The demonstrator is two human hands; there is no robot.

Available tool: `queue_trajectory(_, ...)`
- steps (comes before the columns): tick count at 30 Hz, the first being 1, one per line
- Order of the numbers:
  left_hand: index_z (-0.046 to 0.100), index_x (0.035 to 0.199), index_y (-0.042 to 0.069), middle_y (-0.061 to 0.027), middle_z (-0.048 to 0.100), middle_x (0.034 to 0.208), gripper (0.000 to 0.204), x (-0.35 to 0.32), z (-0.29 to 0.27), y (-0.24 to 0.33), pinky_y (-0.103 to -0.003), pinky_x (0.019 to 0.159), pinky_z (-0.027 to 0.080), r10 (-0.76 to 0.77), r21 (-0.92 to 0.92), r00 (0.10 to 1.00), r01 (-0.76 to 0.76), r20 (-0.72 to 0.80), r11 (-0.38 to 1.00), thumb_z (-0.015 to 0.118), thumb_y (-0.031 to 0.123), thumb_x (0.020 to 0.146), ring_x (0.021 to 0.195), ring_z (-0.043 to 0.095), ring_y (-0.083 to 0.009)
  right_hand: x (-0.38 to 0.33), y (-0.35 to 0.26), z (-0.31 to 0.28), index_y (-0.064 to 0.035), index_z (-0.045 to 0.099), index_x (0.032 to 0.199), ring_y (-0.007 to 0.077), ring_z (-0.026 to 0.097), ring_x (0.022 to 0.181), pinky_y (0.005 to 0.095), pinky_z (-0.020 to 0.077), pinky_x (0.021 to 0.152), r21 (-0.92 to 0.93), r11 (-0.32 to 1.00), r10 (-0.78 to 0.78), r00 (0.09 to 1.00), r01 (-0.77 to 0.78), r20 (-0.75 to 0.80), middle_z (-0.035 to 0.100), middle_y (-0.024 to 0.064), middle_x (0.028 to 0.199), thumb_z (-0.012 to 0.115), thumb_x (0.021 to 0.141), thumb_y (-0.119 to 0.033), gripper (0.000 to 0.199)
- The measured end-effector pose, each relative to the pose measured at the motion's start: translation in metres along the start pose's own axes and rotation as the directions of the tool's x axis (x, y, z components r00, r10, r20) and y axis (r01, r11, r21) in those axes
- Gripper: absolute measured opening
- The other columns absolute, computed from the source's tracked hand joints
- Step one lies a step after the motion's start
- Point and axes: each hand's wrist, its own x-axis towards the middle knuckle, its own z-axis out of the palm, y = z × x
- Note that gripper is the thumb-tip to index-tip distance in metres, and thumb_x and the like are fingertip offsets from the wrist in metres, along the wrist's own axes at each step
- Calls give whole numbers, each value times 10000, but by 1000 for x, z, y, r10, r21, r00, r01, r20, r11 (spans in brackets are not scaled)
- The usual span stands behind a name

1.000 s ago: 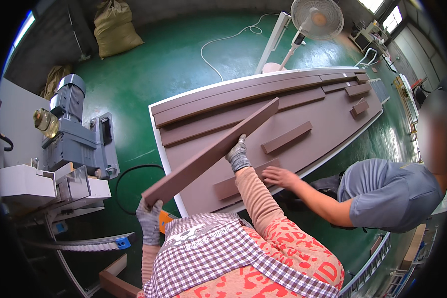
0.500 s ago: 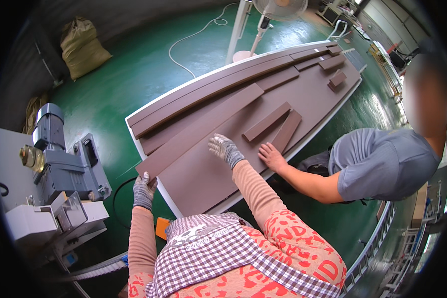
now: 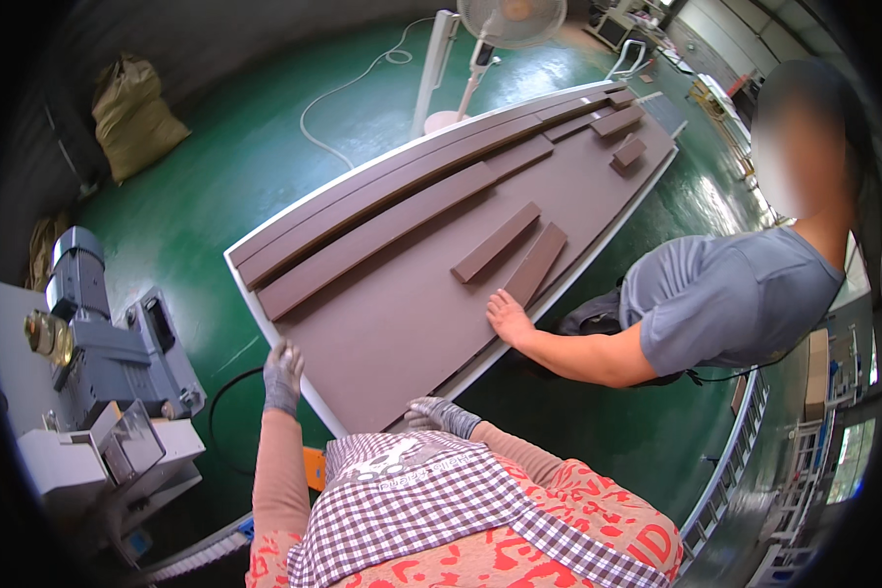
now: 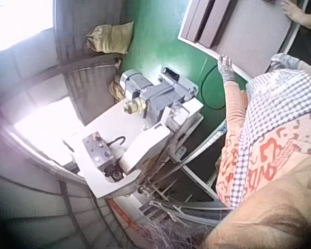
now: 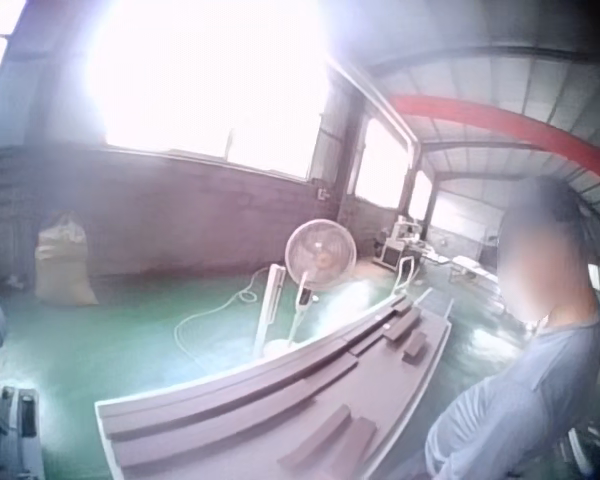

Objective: The person arranges brown boards on a table by hand and then carries two long metal rails across the workshop.

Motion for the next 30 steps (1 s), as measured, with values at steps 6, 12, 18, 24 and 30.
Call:
queue_trajectory(6, 383, 1459, 53, -177, 458, 1447, 521, -98, -62, -65, -472, 1075, 443, -107, -11, 993, 106, -52, 994, 559, 117, 973, 1326, 484, -351, 15, -36, -1, -127, 512, 1365, 200, 630, 986, 393, 518, 858, -371, 918, -161, 987, 140, -27, 637, 75, 1209, 584, 987, -354, 448)
queue_trajectory(12, 433, 1422, 108, -113, 556, 1331, 438, -157, -144, -109, -441, 1038, 440, -231, -200, 973, 225, -6, 953, 518, 222, 1007, 1196, 567, -281, 35, -43, 5, -130, 544, 1340, 123, 587, 833, 321, 501, 715, -509, 835, -232, 973, 208, 18, 639, 22, 1055, 615, 958, -327, 436)
queue_trajectory(18, 441, 1414, 81, -125, 573, 1272, 432, -201, -131, -108, -465, 995, 501, -232, -240, 889, 144, -395, 960, 541, 85, 994, 1117, 606, -277, -4, -72, 33, -63, 303, 1524, 331, 587, 1227, 392, 427, 1071, -761, 556, -523, 852, 334, -9, 615, 193, 1322, 626, 929, -295, 715)
queue_trajectory(24, 447, 1405, 54, -123, 578, 1272, 418, -207, -127, -104, -459, 1025, 481, -99, 73, 932, 133, -350, 988, 542, 98, 1000, 1137, 601, -252, -100, -159, 30, -87, 98, 1573, 344, 634, 1083, 415, 492, 979, -720, 223, -964, 257, 657, -64, 581, 216, 1320, 677, 866, -144, 916)
queue_trajectory(30, 441, 1419, 43, -123, 572, 1303, 422, -205, -111, -101, -439, 1039, 466, -54, 126, 944, 100, -326, 987, 526, 108, 1010, 1163, 586, -246, -228, -234, 22, -14, 5, 1562, 362, 628, 1083, 419, 528, 935, -921, -184, -851, -525, 344, -26, 521, 272, 1370, 650, 897, -161, 938)
